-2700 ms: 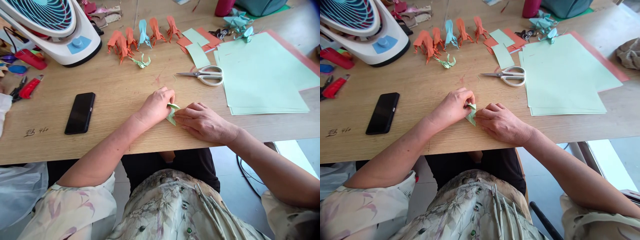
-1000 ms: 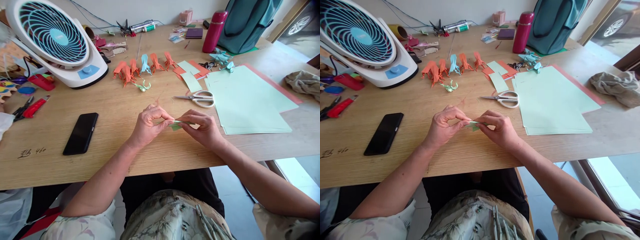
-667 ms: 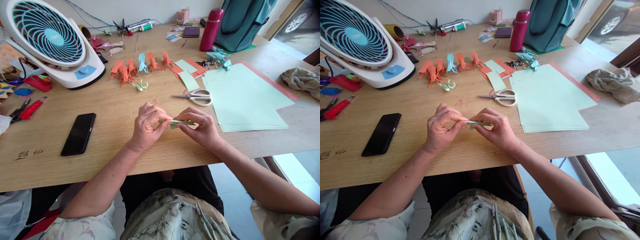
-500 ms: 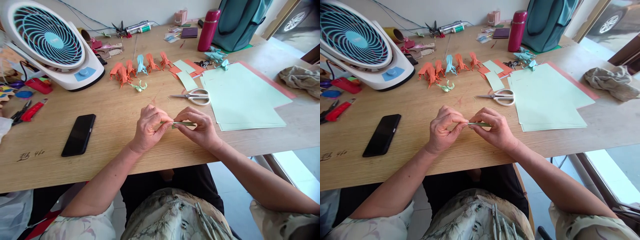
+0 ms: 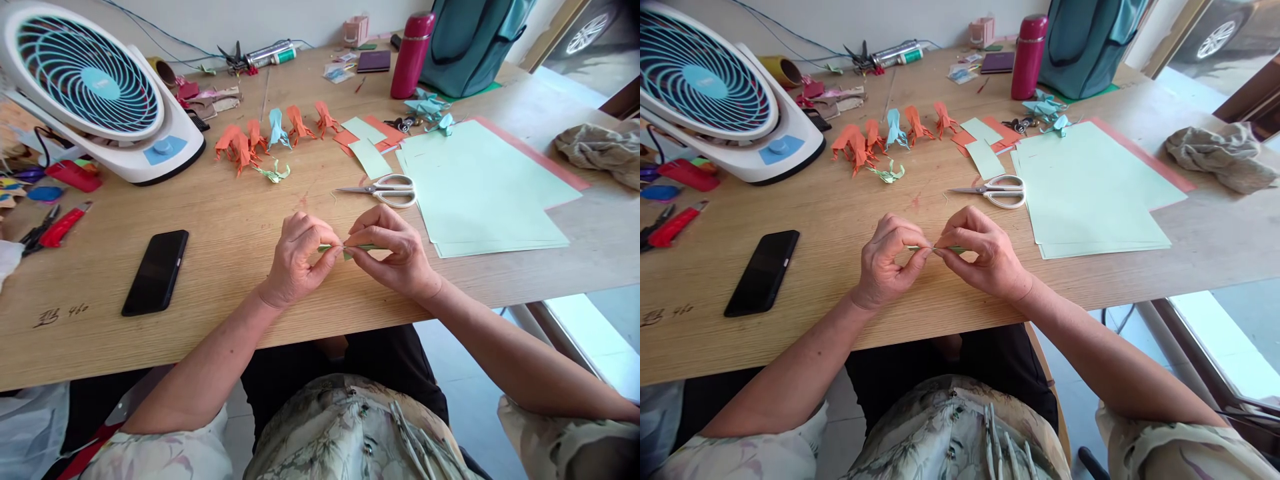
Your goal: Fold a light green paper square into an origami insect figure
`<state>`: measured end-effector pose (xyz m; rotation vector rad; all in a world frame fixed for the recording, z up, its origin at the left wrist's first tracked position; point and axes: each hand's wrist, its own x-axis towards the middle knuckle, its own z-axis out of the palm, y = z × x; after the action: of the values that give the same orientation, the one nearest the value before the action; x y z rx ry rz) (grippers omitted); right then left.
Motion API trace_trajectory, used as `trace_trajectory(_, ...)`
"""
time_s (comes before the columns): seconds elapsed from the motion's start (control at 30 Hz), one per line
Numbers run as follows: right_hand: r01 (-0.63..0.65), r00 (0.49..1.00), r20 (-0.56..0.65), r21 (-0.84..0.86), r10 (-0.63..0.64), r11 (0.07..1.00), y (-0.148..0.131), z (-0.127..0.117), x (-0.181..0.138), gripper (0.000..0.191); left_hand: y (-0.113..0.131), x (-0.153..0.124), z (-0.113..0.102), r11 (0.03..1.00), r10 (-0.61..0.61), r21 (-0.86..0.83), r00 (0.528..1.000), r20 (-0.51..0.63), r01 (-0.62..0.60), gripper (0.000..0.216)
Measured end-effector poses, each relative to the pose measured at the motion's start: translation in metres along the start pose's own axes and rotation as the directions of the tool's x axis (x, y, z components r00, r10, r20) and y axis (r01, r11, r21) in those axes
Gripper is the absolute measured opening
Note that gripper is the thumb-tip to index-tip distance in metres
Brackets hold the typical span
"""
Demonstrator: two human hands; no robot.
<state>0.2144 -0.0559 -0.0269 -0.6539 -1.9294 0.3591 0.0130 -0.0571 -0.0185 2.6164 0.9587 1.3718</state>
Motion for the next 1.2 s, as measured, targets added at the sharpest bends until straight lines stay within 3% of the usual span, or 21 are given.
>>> trace_trajectory(0.17,-0.015,0.999,-0.029,-0.004,0.015,1.0,0.003,-0.005,0.0,0.009,-0.005,0.0,-0.001,1.0,-0.008,-0.006,0.999,-0.047,0.008,0.008)
trace_trajectory(0.4,0.021,1.0,0.004,-0.033,-0.02,0.999,0.007,-0.004,-0.001,0.012,-0.008,-0.002,-0.001,0.997,-0.011,0.076,0.999,0.047,0.007,0.006)
trace_trajectory(0.73,-0.016,0.994,-0.11,-0.111,0.004,0.994,0.007,-0.007,-0.001,0.023,-0.01,-0.002,-0.002,0.997,-0.082,0.005,0.994,-0.077,0.083,0.014)
trace_trajectory(1.2,-0.034,0.994,-0.109,-0.118,0.021,0.992,0.014,-0.006,-0.003,0.007,-0.01,-0.002,-0.002,0.997,-0.07,0.021,0.996,-0.05,0.071,0.014)
